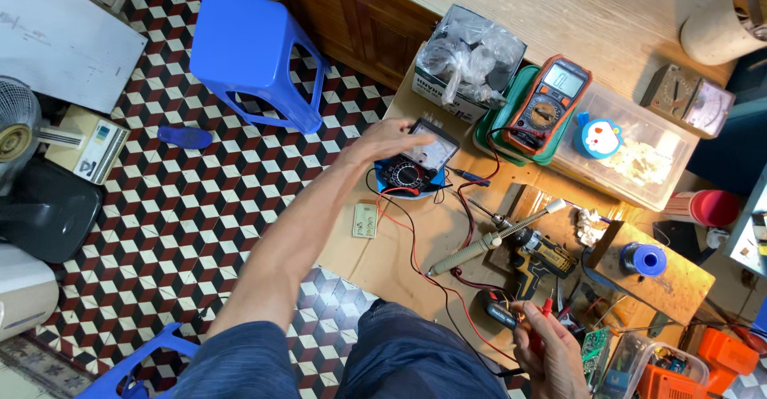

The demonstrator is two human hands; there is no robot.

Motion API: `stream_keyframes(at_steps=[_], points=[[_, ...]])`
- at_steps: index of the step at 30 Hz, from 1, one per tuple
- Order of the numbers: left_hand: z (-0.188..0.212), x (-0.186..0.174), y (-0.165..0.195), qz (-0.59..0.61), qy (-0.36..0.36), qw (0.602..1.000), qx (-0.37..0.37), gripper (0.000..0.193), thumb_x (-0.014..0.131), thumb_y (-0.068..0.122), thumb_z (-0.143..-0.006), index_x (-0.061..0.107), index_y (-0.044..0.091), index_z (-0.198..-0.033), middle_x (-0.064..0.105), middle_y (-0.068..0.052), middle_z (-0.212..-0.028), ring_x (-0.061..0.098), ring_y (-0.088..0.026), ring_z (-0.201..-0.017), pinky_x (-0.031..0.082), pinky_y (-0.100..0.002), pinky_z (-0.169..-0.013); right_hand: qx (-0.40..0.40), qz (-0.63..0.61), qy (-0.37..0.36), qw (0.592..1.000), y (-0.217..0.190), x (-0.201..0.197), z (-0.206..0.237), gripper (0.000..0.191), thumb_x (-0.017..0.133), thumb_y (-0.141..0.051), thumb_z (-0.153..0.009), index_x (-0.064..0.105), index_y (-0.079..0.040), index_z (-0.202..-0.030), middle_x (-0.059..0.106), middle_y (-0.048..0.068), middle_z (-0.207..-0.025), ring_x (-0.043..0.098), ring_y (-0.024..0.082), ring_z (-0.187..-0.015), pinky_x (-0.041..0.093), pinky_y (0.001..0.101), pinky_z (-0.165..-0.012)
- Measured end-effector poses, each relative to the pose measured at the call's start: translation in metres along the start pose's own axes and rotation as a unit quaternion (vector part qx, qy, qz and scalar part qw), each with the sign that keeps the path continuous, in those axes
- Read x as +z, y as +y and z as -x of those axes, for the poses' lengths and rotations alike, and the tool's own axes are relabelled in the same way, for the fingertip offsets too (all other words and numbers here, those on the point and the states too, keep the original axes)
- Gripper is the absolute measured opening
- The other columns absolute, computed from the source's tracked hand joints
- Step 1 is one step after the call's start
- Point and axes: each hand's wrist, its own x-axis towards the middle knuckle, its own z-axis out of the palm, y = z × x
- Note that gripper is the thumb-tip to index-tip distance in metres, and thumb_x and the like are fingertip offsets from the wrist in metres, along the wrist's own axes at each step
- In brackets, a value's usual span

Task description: The person uses a hot air gun and a soldering iron to work on a green circuit board, then flips the board and continues heating specific areas. They also use multimeter probes to test connections on the board and nearby components. The board is placed back on the workbench after testing.

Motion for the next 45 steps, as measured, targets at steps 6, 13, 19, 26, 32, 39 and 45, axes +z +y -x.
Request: stream_keyframes(at_steps=[6, 13, 19, 26, 32, 39, 45], points=[[0.013, 0.006, -0.006, 0.018, 0.03, 0.999, 0.011, 0.065, 0.068, 0.064, -0.086, 0.081, 0.002, -0.102, 0.069, -0.009, -0.079, 0.06, -0.015, -0.074, 0.045, -0.033, -0.067, -0.05, -0.006, -0.008, 0.999, -0.002, 0.004, 0.015, 0.034, 0.06, -0.027, -0.097, 0.066, 0.002, -0.113, 0.047, 0.004, -0.057, 0.028, 0.01, -0.039, 0.018, 0.0272, -0.038], [0.038, 0.013, -0.034, 0.096, 0.116, 0.988, 0.014, 0.068, 0.059, 0.067, -0.089, 0.074, 0.006, -0.116, 0.074, -0.006, -0.091, 0.065, -0.014, -0.086, 0.05, -0.029, -0.078, -0.109, -0.034, -0.035, 0.993, -0.02, 0.004, 0.023, 0.033, 0.058, -0.027, -0.098, 0.063, 0.001, -0.114, 0.046, 0.003, -0.058, 0.025, 0.007, -0.038, 0.017, 0.0262, -0.038], [0.053, 0.019, -0.036, 0.07, 0.124, 0.989, 0.03, 0.067, 0.06, 0.068, -0.09, 0.075, 0.005, -0.108, 0.074, -0.005, -0.09, 0.068, -0.017, -0.086, 0.051, -0.032, -0.077, -0.105, -0.03, -0.051, 0.993, -0.02, -0.006, 0.034, 0.033, 0.057, -0.026, -0.1, 0.063, 0.002, -0.114, 0.045, 0.003, -0.06, 0.026, 0.008, -0.04, 0.017, 0.0264, -0.038], [0.076, 0.049, -0.028, -0.122, 0.333, 0.935, 0.023, 0.047, 0.074, 0.043, -0.087, 0.067, 0.011, -0.12, 0.072, -0.012, -0.081, 0.07, -0.033, -0.077, 0.052, -0.046, -0.067, -0.083, -0.047, -0.068, 0.993, -0.007, -0.025, 0.032, 0.032, 0.057, -0.027, -0.1, 0.063, 0.002, -0.114, 0.045, 0.003, -0.059, 0.023, 0.007, -0.039, 0.018, 0.0265, -0.039], [0.116, 0.117, -0.041, -0.208, 0.282, 0.923, 0.162, 0.022, 0.077, 0.022, -0.087, 0.071, 0.015, -0.106, 0.071, -0.009, -0.093, 0.069, -0.033, -0.081, 0.053, -0.046, -0.066, -0.077, -0.038, -0.092, 0.992, -0.003, -0.026, 0.03, 0.033, 0.059, -0.025, -0.098, 0.066, 0.003, -0.113, 0.047, 0.002, -0.058, 0.027, 0.008, -0.042, 0.019, 0.025, -0.04], [0.107, 0.127, -0.048, -0.226, 0.273, 0.927, 0.123, 0.017, 0.077, 0.026, -0.088, 0.071, 0.014, -0.099, 0.07, -0.008, -0.094, 0.069, -0.032, -0.08, 0.052, -0.046, -0.066, -0.078, -0.019, -0.079, 0.994, 0.006, -0.034, 0.037, 0.034, 0.06, -0.026, -0.099, 0.067, 0.004, -0.112, 0.046, 0.002, -0.056, 0.028, 0.008, -0.042, 0.02, 0.0246, -0.039], [0.092, 0.137, -0.034, 0.004, 0.246, 0.952, -0.18, 0.036, 0.077, 0.038, -0.091, 0.074, 0.007, -0.073, 0.069, -0.01, -0.068, 0.065, -0.026, -0.064, 0.046, -0.038, -0.061, -0.07, -0.022, -0.072, 0.995, 0.002, -0.036, 0.038, 0.032, 0.06, -0.026, -0.098, 0.068, 0.003, -0.111, 0.047, 0.001, -0.056, 0.029, 0.007, -0.042, 0.02, 0.024, -0.039]])
